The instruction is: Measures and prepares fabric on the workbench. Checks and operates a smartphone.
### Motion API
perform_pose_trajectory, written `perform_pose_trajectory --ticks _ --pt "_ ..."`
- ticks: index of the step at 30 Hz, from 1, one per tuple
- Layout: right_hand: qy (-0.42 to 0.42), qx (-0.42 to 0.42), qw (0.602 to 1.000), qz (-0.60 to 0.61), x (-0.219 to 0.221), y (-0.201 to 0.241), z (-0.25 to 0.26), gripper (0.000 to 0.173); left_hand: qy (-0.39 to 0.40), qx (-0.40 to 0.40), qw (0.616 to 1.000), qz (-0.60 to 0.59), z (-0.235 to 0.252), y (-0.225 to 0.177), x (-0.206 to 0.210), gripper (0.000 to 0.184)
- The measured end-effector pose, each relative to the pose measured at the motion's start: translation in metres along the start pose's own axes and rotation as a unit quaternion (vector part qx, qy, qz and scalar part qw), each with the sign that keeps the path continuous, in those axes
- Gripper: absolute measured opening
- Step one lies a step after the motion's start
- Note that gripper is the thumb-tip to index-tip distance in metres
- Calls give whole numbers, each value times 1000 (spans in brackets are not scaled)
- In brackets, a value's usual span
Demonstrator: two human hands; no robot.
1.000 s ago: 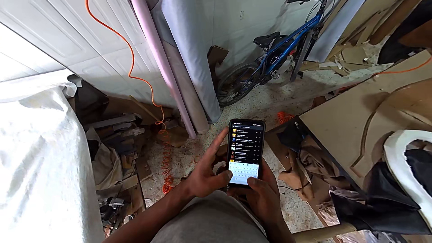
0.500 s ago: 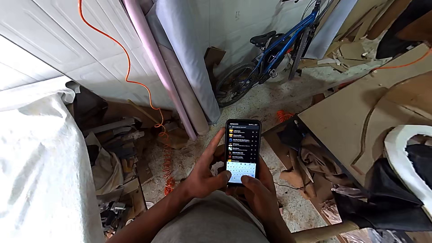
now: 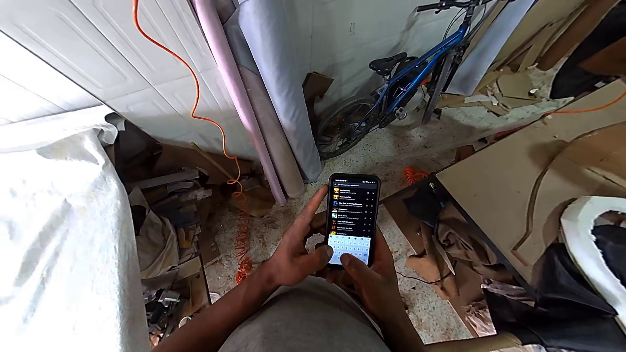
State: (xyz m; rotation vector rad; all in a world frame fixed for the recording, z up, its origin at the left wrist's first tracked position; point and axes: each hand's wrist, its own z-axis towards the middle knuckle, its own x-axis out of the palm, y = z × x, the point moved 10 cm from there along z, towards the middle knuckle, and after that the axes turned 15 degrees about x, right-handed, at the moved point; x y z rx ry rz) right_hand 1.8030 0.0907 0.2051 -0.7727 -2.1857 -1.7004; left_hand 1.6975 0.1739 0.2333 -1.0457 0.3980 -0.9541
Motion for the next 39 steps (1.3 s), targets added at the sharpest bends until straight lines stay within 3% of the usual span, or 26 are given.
perform_pose_trajectory --ticks 6,14,22,27,32,39 --pt "82 -11 996 23 8 -2 -1 51 -18 3 1000 -12 0 -3 -4 98" --pt "-23 -4 999 -32 5 3 -2 58 -43 26 998 35 1 -7 -4 95" --pt "39 -31 998 -27 13 10 -5 65 -58 64 996 38 8 -16 -6 90" --pt "70 -25 997 -26 16 3 -8 62 -108 69 989 69 17 -27 -21 79" --pt "80 -17 996 -17 17 -3 -10 65 -136 102 983 63 21 -34 -28 56" --pt "95 -7 995 -18 16 -10 -15 65 -149 113 980 67 12 -37 -28 48"
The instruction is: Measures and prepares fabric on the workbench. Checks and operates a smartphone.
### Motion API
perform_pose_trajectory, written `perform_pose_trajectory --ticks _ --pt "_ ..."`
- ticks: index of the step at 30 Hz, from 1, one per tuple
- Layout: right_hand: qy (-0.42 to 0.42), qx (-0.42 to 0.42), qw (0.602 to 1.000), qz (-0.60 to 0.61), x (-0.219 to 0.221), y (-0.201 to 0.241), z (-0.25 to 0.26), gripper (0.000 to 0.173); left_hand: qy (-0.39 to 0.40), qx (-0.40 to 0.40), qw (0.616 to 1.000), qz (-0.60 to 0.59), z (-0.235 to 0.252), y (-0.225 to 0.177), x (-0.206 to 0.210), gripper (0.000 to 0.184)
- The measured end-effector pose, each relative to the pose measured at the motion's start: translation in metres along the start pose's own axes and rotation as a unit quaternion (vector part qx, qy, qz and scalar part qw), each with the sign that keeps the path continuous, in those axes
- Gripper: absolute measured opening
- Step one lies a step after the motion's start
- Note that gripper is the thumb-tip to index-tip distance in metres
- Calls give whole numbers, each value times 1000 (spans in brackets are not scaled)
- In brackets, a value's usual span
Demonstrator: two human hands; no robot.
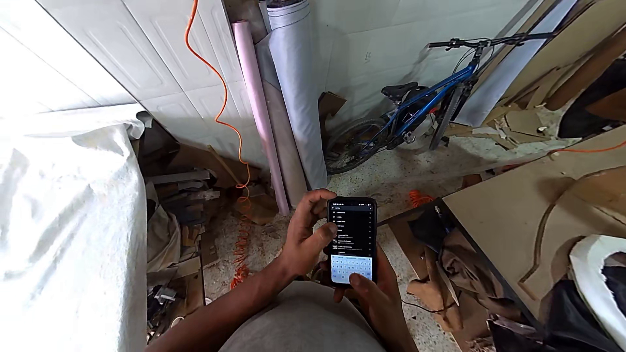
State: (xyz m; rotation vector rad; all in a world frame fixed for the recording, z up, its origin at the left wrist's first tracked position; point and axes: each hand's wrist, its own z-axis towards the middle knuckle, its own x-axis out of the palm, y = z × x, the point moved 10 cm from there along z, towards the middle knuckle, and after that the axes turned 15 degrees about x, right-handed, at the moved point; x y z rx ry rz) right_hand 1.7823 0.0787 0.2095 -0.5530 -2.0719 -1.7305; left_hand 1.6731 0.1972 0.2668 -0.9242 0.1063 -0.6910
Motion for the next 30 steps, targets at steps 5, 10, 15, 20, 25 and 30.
perform_pose_trajectory --ticks 5,10,15,20,25,30 --pt "-3 0 1000 -8 -1 -2 -4 63 -4 0 1000 -17 -7 0 1 50" --pt "-14 -1 1000 -22 0 -4 -9 61 -17 5 1000 -13 -9 -3 0 44" --pt "-25 -5 998 -56 0 -5 -12 60 -49 16 999 -7 -9 -4 -4 35" --pt "-40 -5 996 -79 -2 -4 -13 61 -57 12 998 -7 -12 -1 -5 34" --pt "-44 1 997 -70 -3 -4 -11 62 -53 6 998 -26 -11 4 -6 34" --pt "-2 4 1000 -3 -2 -8 -6 54 -51 -1 997 -54 -8 6 -6 37"
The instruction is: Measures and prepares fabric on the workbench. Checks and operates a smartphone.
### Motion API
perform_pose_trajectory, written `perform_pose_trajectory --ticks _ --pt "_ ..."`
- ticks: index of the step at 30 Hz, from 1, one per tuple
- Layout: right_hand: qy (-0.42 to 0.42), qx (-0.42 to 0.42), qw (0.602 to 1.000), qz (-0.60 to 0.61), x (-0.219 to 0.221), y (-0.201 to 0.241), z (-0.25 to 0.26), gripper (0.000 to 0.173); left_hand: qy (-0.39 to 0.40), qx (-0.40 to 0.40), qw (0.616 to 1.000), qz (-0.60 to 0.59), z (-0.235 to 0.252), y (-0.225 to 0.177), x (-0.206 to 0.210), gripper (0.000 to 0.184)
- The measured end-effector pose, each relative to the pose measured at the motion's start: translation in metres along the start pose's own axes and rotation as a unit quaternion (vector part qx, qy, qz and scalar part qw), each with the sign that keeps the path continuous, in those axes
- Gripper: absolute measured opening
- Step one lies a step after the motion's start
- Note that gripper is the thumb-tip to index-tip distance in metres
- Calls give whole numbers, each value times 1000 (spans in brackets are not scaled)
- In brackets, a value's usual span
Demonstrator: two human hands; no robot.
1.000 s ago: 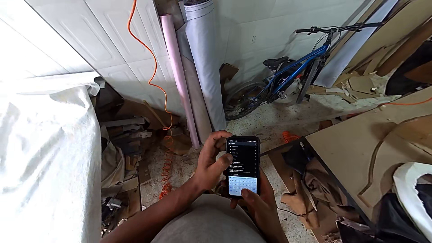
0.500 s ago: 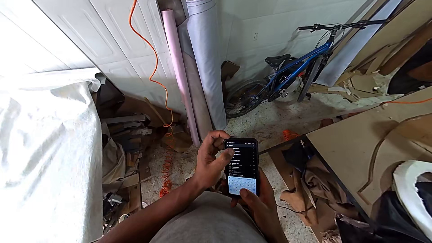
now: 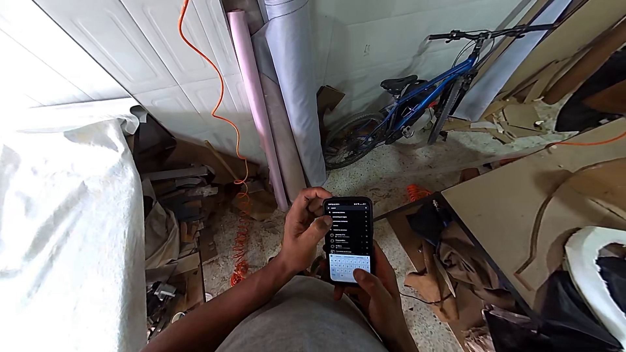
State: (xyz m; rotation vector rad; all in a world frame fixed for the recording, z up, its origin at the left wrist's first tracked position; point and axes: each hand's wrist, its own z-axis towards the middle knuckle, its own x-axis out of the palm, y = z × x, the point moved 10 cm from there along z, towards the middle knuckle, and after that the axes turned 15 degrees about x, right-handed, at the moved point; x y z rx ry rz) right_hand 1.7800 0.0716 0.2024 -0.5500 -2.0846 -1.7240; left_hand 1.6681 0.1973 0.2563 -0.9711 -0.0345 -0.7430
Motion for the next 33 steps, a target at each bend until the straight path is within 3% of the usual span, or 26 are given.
perform_pose_trajectory --ticks 5,15,24,33 --pt "55 14 996 65 7 -4 5 52 12 -26 999 -26 2 5 -1 45" --pt "44 -1 995 90 8 6 17 50 70 -71 995 -14 -5 15 0 74" --pt "21 -19 994 104 1 8 26 51 154 -78 985 6 -16 22 3 86" --pt "37 -32 995 92 7 16 38 49 157 -73 985 10 -8 22 -3 92"
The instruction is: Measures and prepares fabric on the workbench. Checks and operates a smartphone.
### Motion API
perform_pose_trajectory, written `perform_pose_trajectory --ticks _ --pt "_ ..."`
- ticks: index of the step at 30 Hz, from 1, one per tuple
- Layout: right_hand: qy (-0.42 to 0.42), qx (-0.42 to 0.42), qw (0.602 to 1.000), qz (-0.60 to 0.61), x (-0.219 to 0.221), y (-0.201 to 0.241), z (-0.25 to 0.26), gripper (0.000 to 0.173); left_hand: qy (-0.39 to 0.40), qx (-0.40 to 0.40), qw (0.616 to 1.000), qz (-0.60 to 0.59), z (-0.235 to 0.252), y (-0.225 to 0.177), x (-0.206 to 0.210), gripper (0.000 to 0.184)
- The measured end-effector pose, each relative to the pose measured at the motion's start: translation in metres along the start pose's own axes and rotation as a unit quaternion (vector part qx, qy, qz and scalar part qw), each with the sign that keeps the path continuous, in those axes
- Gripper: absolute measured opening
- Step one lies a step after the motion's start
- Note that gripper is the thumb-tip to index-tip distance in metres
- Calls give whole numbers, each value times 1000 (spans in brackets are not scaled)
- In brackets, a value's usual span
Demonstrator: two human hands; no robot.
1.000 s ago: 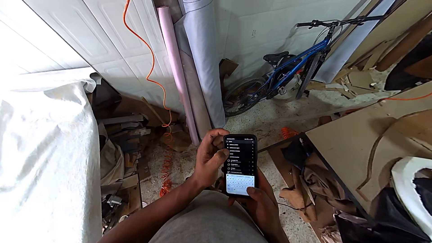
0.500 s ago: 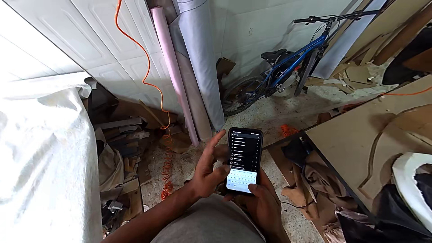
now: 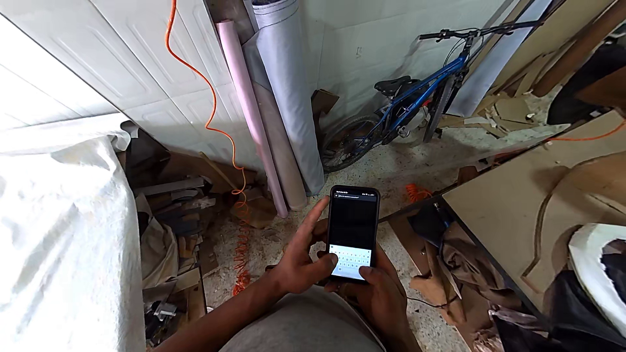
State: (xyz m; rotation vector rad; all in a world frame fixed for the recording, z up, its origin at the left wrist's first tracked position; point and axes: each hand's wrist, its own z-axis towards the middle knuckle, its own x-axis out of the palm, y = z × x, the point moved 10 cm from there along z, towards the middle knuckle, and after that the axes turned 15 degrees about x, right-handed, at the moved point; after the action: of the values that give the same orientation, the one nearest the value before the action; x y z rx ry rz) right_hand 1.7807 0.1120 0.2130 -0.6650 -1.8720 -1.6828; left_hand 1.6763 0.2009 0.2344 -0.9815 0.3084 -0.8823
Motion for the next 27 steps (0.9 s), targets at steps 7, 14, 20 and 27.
perform_pose_trajectory --ticks 7,14,20,27 --pt "12 -1 999 -38 9 2 15 50 -40 -4 999 24 4 -6 -12 95" --pt "-26 14 999 -44 8 1 23 46 -24 24 999 9 2 -10 -17 94" --pt "-29 8 995 -93 7 0 24 56 -26 2 999 36 0 -8 -17 116" --pt "-112 1 990 -90 -4 5 24 47 -5 7 998 58 1 -8 -10 115"
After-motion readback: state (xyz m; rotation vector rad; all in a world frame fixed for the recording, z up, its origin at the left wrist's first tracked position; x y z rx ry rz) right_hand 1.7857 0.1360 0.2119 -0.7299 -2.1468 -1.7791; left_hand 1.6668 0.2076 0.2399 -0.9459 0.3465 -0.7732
